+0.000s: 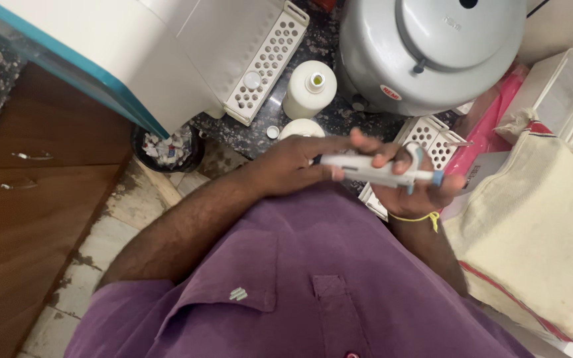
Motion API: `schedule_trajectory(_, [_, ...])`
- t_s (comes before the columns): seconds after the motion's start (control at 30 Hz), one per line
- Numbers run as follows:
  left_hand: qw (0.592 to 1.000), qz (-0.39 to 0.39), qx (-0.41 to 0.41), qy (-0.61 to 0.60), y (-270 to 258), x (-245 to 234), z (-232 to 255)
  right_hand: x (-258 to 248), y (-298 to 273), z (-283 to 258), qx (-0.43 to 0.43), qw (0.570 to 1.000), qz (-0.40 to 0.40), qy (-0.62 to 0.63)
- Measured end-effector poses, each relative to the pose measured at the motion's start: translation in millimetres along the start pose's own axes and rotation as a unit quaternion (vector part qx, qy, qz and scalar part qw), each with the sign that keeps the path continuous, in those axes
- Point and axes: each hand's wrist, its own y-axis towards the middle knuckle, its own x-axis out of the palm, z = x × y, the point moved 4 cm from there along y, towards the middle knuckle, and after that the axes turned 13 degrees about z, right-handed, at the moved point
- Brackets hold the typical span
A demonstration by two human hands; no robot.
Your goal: The person uses a pipette to draw liquid from a small container and dispense it into a larger bottle, repeating the action to transfer liquid.
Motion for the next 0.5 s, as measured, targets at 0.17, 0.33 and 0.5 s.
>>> schedule_trajectory(0.17, [0.941, 0.195, 0.142, 0.237, -11, -36, 38, -1, 21, -29, -0.129, 0.988, 0.048, -0.067])
schedule_trajectory(0.33, [0.789, 0.347, 0.261, 0.435, -66, -102, 100, -4, 43, -67, -0.16, 0.975, 0.077, -0.13])
schedule_trajectory(0.5, [0.643, 0.411, 0.287, 0.579, -82, -157, 125, -6, 60, -77, -0.152, 0.973, 0.091, -0.147])
